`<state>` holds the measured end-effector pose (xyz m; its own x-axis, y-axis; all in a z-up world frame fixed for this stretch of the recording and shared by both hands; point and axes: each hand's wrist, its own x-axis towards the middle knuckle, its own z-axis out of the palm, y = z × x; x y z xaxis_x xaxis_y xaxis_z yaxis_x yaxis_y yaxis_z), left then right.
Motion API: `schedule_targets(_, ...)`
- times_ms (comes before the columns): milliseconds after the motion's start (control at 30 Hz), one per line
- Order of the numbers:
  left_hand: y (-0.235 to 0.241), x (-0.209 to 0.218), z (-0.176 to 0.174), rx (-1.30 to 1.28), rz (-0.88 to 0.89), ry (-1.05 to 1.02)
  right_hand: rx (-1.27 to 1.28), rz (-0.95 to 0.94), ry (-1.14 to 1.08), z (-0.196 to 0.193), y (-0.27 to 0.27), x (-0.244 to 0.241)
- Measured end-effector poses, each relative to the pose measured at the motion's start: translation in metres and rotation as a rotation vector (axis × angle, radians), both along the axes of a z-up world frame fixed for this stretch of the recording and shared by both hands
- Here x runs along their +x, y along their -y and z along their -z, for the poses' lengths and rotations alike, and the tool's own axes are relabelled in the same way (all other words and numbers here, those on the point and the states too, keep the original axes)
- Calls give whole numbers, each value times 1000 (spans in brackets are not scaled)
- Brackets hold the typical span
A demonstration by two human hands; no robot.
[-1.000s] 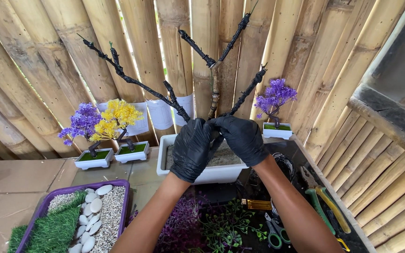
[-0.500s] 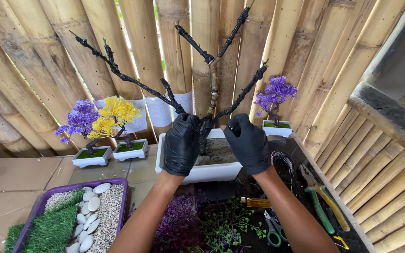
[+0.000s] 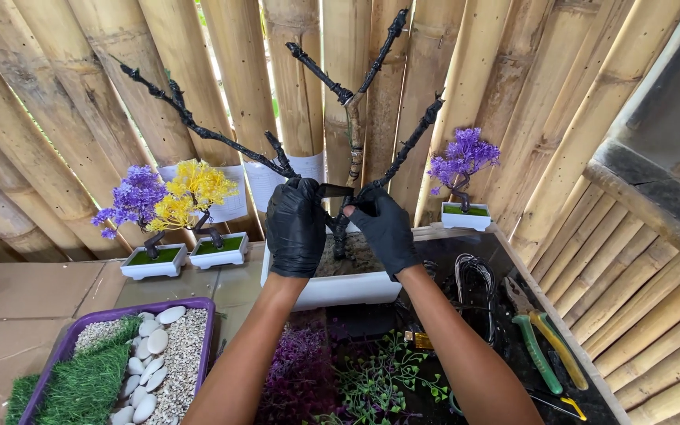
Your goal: The person arranges a bare bonsai tree in a white rectangular pot filled with soil. They use both hands to position the branches and adjust the tree's placement within the pot. The workspace includes other bonsai trees, gardening tools, and decorative materials.
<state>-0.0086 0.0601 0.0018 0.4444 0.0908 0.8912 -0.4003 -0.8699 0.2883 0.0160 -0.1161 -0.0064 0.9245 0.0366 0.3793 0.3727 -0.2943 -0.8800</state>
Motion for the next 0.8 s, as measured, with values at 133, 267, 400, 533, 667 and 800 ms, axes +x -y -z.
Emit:
schedule_targets(133, 3, -3, -14, 44, -35, 22, 42, -55, -19, -13, -2, -4)
schedule_targets(267, 4, -8, -30, 120, -116, -3, 145, -168, -146, -13, -1, 0)
schedule_targets(400, 0, 0, -34, 178, -205, 71, 195, -211, -134, 17, 0, 31)
schedule_targets(533, 1, 8, -35, 220, -191, 170, 187, -230, -118, 21, 2, 31)
schedule_targets(667, -1, 17, -38, 246, -97, 272, 154, -198, -108, 11, -1, 22)
schedule_targets(800, 0, 31, -38, 301, -130, 183, 139, -268, -376, -50, 5, -19)
